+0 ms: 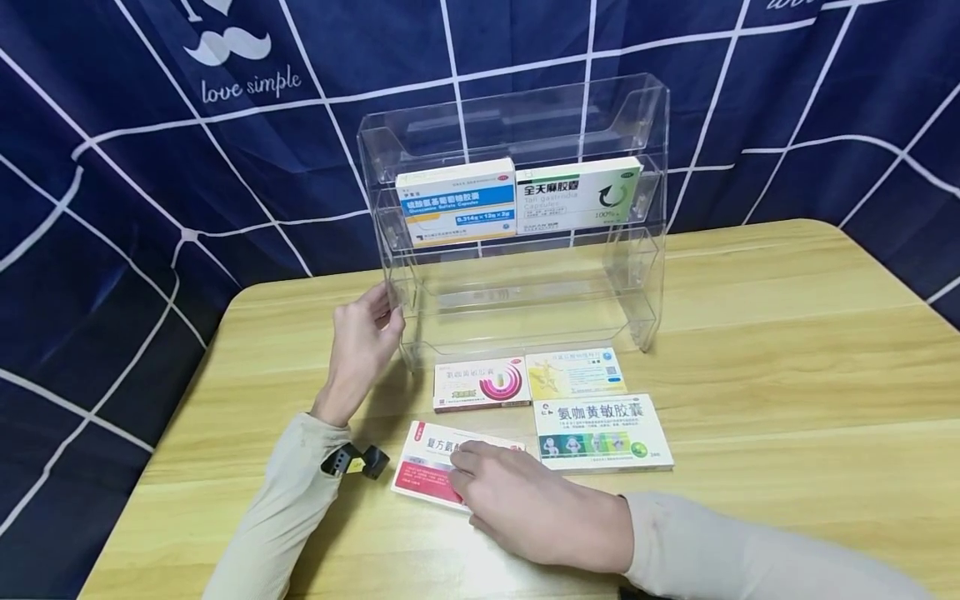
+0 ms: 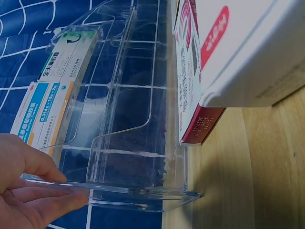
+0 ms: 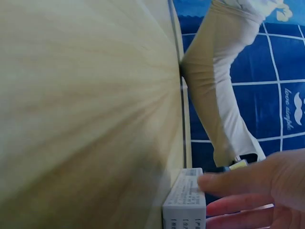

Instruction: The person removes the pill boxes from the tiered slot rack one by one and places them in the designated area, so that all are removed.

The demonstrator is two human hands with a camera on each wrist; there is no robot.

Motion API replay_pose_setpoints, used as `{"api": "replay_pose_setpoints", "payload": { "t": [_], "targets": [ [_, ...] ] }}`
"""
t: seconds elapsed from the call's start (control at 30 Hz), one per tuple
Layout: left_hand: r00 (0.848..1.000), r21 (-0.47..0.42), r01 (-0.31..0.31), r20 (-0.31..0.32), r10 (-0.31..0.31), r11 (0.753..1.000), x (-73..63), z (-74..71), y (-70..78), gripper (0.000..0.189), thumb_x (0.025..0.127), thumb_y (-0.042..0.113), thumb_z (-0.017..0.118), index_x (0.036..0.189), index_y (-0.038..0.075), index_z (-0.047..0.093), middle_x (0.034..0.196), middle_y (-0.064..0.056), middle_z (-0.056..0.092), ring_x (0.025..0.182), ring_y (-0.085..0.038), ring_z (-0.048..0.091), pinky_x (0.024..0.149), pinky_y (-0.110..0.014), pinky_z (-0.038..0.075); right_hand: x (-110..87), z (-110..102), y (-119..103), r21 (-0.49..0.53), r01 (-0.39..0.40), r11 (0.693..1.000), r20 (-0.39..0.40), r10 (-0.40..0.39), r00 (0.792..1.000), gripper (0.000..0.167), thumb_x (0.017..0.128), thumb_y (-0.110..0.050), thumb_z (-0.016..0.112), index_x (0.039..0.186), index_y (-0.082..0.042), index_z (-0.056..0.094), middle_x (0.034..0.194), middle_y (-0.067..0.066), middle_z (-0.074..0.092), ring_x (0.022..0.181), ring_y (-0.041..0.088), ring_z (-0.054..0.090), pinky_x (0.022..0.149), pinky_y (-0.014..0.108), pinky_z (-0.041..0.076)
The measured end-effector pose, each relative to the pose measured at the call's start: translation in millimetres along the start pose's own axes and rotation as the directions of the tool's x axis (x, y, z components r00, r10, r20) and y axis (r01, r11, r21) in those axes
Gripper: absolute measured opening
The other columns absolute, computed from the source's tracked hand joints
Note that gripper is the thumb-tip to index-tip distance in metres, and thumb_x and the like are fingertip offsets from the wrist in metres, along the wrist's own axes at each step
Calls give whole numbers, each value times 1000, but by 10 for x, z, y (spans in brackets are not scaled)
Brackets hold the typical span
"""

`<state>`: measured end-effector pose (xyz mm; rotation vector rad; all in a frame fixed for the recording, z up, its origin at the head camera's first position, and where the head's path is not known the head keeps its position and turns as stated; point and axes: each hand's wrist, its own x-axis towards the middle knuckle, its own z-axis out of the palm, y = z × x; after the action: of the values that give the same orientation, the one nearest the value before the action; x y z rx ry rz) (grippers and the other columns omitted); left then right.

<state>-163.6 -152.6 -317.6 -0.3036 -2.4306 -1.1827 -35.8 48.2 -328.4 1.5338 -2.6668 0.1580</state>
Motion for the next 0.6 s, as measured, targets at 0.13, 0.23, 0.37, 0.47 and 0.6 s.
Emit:
{"api": "replay_pose_setpoints", "payload": {
  "t": [0.13,0.23,0.37,0.47,0.6],
  "targets": [
    [1000,3,-7,2,7,1000,10,-2,9,29,84,-9,55,111,-15,62,105,-29,67,98,-38,67,85,-39,59,-4,12,-21,-37,5,999,-4,-5,1000,22,81,-20,75,99,-8,69,101,1,63,99,14,59,81,25,57],
    [1000,1,-10,1,10,1000,8,-3,6,29,84,-9,55,111,-15,63,105,-29,67,98,-38,67,85,-40,59,-4,13,-32,-38,-3,999,2,3,1000,21,82,-19,74,99,-8,70,104,2,64,101,15,58,82,24,57],
    [1000,-5,-9,-1,9,1000,6,-3,0,29,83,-10,55,111,-16,62,105,-29,67,99,-38,67,85,-40,59,4,14,-24,-53,-23,998,4,23,1000,15,86,-12,68,100,-7,70,103,2,64,99,15,59,83,26,57],
    [1000,-9,-8,0,8,1000,5,-2,-3,29,83,-10,55,111,-16,62,105,-29,67,99,-38,67,85,-40,59,7,20,-1,-58,-37,998,3,37,999,13,85,-5,65,97,-8,70,99,1,62,93,13,59,79,25,57],
    [1000,-10,-14,-1,14,1000,9,3,-6,28,83,-10,55,110,-16,62,104,-29,67,98,-38,67,85,-39,59,11,3,28,-47,-49,998,12,49,999,16,81,-1,67,95,-7,70,96,0,62,89,12,57,74,22,57]
  ]
}}
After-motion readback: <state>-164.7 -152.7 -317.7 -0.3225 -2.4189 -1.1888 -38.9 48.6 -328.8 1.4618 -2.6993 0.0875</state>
